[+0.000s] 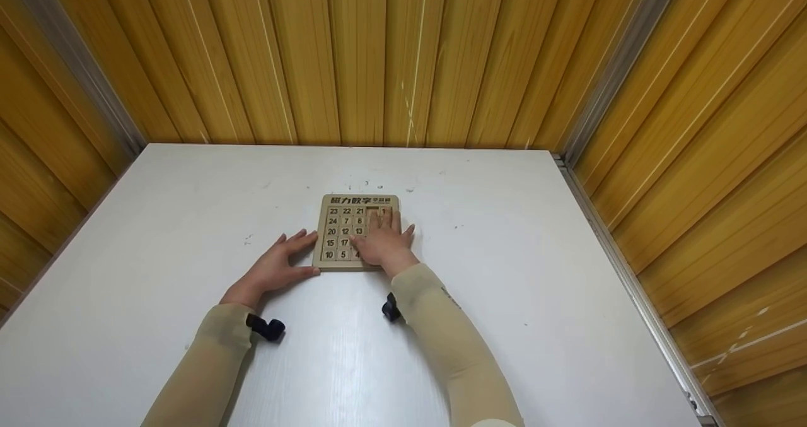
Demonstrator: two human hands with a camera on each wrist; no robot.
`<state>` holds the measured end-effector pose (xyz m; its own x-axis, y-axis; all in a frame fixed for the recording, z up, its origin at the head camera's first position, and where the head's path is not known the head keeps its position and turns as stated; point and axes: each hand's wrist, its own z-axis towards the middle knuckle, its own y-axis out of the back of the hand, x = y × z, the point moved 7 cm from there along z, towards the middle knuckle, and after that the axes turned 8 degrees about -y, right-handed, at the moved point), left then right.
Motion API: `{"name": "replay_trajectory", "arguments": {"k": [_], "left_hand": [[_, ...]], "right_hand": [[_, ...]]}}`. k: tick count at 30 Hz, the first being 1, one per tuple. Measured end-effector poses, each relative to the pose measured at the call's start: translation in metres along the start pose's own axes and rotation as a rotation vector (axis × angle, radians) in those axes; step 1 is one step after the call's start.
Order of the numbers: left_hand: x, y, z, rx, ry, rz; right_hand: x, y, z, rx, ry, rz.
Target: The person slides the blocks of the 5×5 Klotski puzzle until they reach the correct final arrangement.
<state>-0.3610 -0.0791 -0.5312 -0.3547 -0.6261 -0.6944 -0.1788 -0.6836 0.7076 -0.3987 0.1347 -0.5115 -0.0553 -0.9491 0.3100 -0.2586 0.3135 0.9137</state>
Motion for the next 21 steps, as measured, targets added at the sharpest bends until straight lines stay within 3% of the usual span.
{"name": "replay_trajectory", "arguments": {"k": [7, 21], "left_hand": [[-0.001, 0.001, 0.000, -0.006, -0.019, 0.007], [0.001, -0.001, 0.001, -0.006, 0.024, -0.005]], "right_hand": [[0.009, -0.002, -0.001, -0.003, 0.009, -0.025], [0.020, -0.006, 0.000, -0.035, 0.032, -0.068]]}}
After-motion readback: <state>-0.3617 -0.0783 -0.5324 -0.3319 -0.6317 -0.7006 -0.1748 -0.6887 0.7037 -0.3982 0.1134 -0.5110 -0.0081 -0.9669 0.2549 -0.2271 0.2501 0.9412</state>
